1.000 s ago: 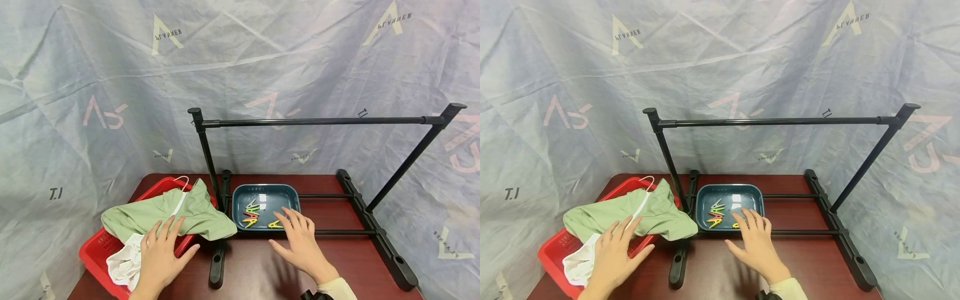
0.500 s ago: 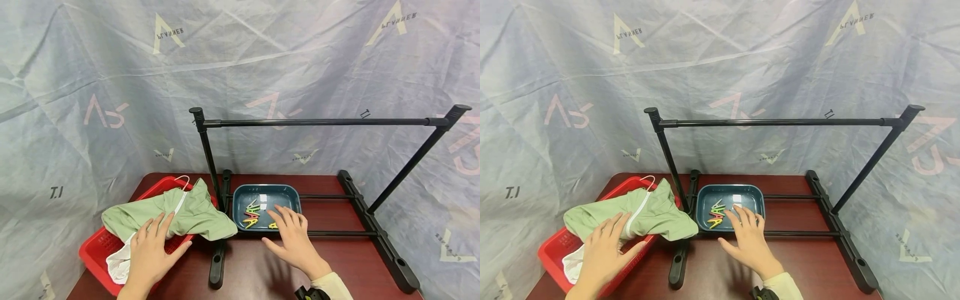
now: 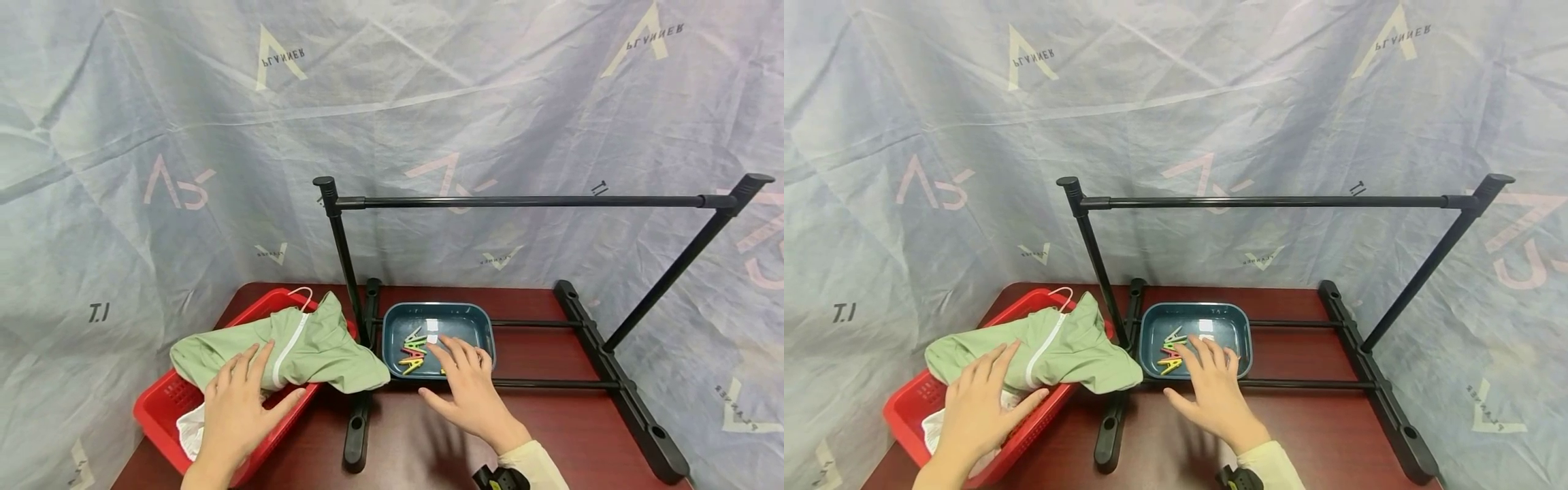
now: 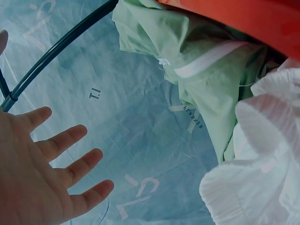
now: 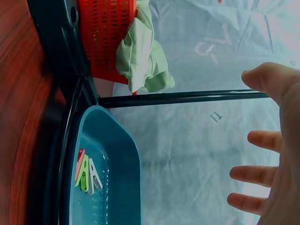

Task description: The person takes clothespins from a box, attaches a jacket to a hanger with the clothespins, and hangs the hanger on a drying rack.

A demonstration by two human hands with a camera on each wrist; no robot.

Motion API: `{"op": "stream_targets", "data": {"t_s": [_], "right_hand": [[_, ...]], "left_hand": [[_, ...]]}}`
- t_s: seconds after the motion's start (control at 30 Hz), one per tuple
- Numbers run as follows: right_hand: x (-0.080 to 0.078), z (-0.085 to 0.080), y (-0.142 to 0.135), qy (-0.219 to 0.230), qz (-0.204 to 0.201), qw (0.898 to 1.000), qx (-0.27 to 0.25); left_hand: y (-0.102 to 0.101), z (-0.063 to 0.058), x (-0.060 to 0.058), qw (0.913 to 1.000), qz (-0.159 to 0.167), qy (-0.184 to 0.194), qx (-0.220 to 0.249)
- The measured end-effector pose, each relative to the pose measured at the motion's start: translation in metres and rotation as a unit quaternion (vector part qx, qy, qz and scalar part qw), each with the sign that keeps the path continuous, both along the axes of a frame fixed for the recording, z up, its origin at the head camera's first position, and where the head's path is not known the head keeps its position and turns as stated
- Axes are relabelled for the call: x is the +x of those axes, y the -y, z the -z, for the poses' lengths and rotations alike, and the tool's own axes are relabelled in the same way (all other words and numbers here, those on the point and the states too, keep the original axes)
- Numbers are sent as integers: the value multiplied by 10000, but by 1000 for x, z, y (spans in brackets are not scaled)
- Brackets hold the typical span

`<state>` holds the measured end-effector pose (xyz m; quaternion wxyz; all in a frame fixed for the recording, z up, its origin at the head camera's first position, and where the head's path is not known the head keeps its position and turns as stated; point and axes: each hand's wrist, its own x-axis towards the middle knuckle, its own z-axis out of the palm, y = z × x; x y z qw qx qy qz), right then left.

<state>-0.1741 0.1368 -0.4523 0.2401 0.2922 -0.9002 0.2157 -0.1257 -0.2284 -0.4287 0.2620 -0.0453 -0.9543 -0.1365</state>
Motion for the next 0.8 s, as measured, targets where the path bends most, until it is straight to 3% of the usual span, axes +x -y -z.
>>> {"op": "stream_targets", "data": {"t_s": [0.8], "right_hand": [[-8, 5, 24, 99, -249, 9996, -47]], "left_hand": [[24, 0, -5, 9997, -188, -118, 118]]}}
